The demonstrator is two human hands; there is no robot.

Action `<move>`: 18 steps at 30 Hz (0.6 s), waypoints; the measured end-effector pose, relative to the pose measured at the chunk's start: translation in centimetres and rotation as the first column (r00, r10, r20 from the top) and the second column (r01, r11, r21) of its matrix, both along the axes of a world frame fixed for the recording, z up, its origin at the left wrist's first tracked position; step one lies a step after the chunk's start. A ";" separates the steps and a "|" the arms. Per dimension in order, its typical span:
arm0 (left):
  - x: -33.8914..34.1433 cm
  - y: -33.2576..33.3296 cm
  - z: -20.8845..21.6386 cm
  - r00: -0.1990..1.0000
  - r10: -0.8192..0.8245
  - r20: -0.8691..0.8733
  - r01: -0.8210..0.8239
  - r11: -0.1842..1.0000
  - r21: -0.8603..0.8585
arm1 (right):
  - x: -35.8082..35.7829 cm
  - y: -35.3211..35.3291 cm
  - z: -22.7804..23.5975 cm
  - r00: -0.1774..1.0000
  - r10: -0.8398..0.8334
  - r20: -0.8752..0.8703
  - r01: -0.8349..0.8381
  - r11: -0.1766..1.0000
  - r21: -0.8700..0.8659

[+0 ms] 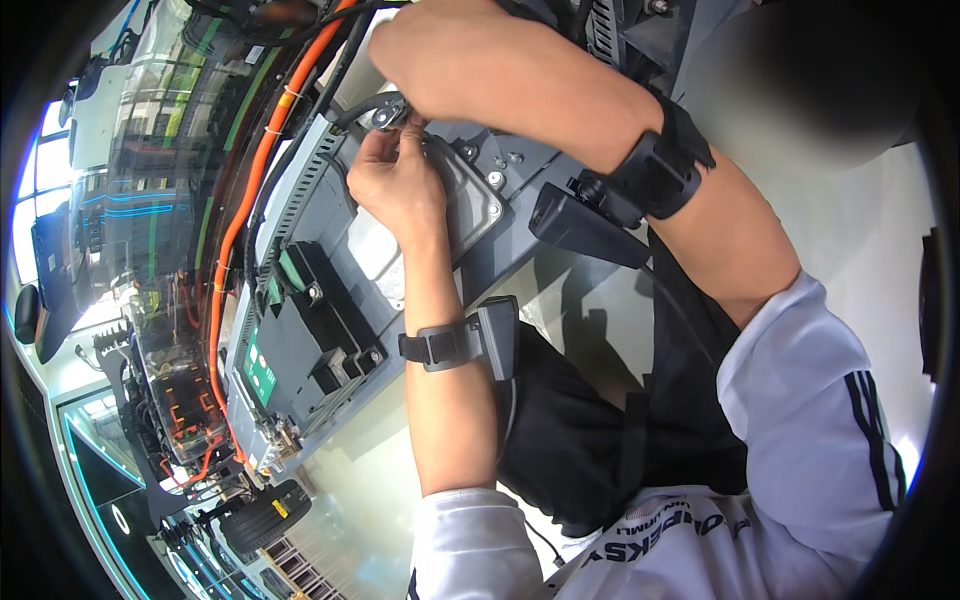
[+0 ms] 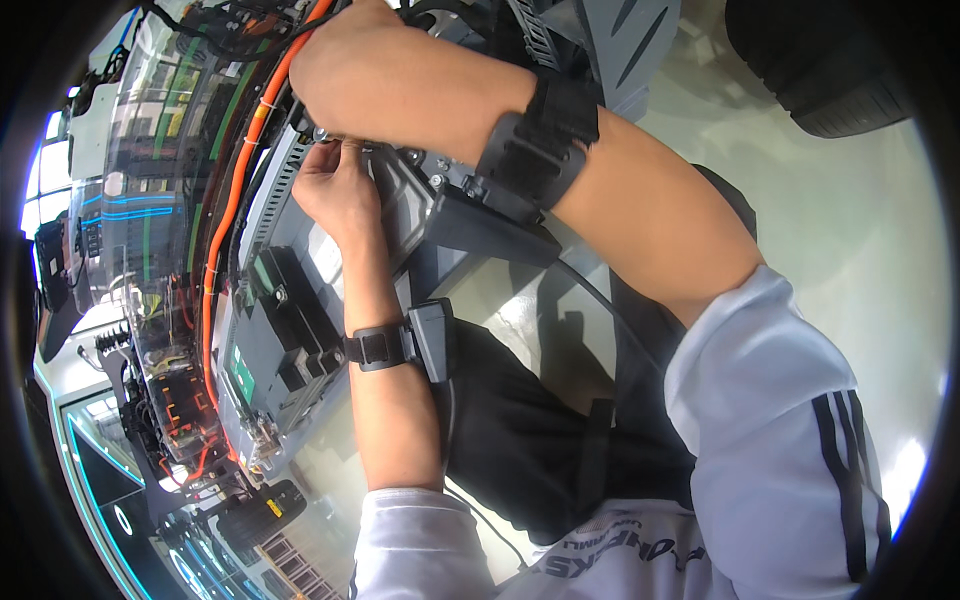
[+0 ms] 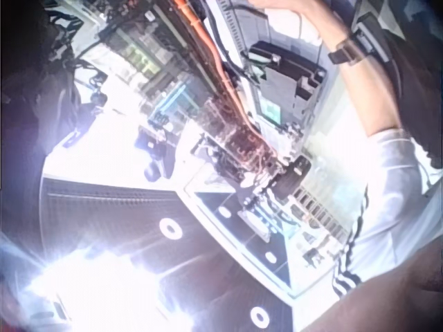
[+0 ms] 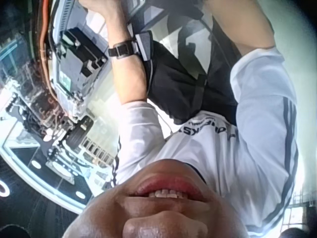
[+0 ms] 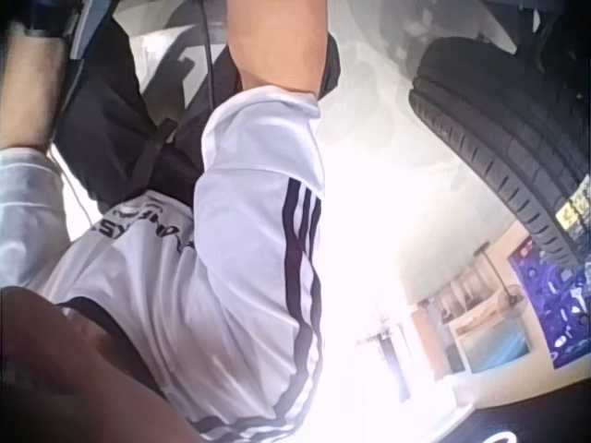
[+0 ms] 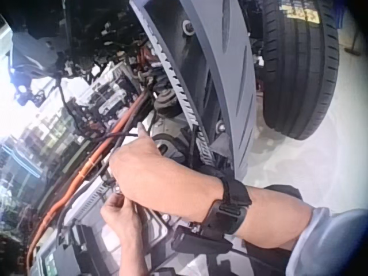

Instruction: The person uses a ratchet wrench to tighten bolts on a silver metal box mounted inside a vehicle chassis. They systematically secure multiple fasteners on the component, which is surrounded by orange high-voltage cables and green battery modules.

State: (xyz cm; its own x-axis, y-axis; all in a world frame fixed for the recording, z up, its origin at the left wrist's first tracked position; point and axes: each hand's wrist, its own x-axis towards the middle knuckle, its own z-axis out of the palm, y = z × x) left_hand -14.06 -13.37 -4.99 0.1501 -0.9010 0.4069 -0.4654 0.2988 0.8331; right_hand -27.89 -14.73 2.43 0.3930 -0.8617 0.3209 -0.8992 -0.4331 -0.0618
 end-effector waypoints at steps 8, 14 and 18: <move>0.5 0.0 -0.2 0.999 0.033 -0.007 -0.033 0.999 -0.002 | 0.0 1.1 0.2 0.999 0.036 0.028 -0.032 0.993 -0.118; 0.2 0.8 0.1 0.997 0.015 0.072 -0.006 0.992 -0.127 | 1.7 2.3 1.3 0.997 0.001 0.078 -0.007 0.997 0.073; 0.8 0.0 -0.5 0.999 0.029 -0.025 -0.030 0.999 -0.034 | 0.7 1.8 1.1 0.997 -0.036 0.068 0.039 0.998 -0.043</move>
